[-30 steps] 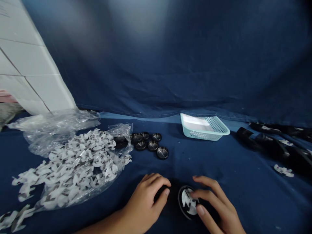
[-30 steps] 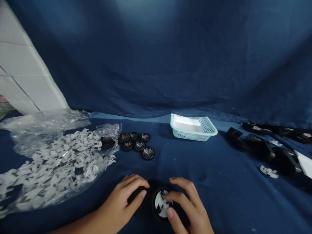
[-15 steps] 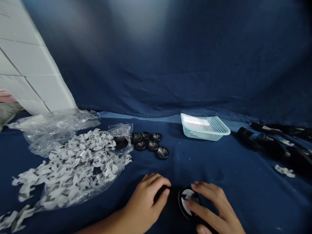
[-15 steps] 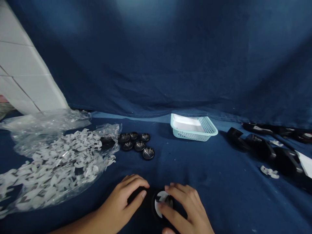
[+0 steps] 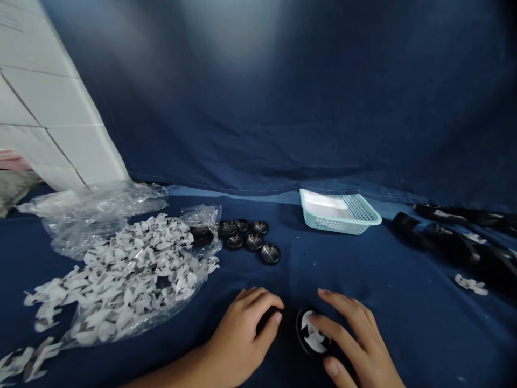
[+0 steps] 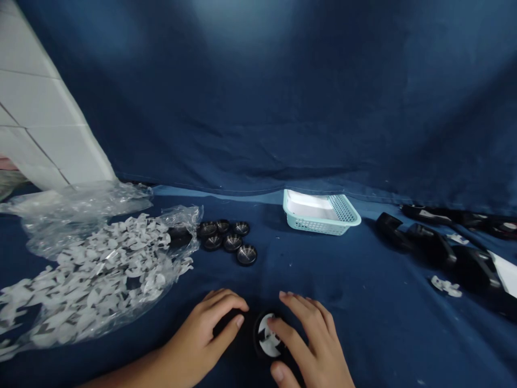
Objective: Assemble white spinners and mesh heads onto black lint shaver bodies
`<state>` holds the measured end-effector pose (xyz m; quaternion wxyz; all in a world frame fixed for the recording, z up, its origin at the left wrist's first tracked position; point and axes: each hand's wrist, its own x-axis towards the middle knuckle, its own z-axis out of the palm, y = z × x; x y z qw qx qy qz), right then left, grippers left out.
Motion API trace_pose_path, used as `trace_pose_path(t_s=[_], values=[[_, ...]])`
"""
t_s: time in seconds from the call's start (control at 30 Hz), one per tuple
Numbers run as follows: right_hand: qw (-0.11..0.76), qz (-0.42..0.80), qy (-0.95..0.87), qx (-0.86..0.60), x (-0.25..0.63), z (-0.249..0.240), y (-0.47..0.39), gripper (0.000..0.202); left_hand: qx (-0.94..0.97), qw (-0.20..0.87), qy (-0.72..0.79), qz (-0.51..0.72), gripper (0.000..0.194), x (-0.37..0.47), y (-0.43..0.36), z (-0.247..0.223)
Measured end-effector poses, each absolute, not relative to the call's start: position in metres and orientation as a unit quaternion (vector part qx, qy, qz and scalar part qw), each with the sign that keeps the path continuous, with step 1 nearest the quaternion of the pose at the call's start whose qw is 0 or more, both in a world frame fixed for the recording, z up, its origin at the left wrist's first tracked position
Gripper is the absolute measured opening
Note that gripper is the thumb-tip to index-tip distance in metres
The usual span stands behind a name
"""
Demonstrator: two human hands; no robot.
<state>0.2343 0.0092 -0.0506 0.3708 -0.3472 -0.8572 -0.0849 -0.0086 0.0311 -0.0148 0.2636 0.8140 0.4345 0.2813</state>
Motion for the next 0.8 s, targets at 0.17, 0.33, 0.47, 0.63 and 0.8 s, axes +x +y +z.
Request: trace_pose_path(t_s=[0.17, 0.33, 0.47, 0.63, 0.8], values=[[0.390, -0.036, -0.838, -0.381, 0.233, -0.053, 0.007, 0.031, 0.815, 0.263, 0.432, 0.283, 0.016, -0.010, 0.032, -0.018], [0.412, -0.057, -0.841, -0.345, 0.235, -0.045, 0.010, 0.020, 0.817, 0.265, 0.429, 0.282, 0.015, -0.011, 0.032, -0.019], [0.441, -0.075, -0.837, -0.316, 0.232, -0.038, 0.010, 0.021, 0.815, 0.266, 0.431, 0.282, 0.015, -0.011, 0.032, -0.018], [0.470, -0.083, -0.813, -0.334, 0.226, -0.035, 0.008, 0.023, 0.812, 0.268, 0.433, 0.284, 0.015, -0.010, 0.033, -0.017], [0.464, -0.089, -0.820, -0.323, 0.229, -0.037, 0.009, 0.026, 0.814, 0.264, 0.431, 0.286, 0.015, -0.011, 0.033, -0.018]])
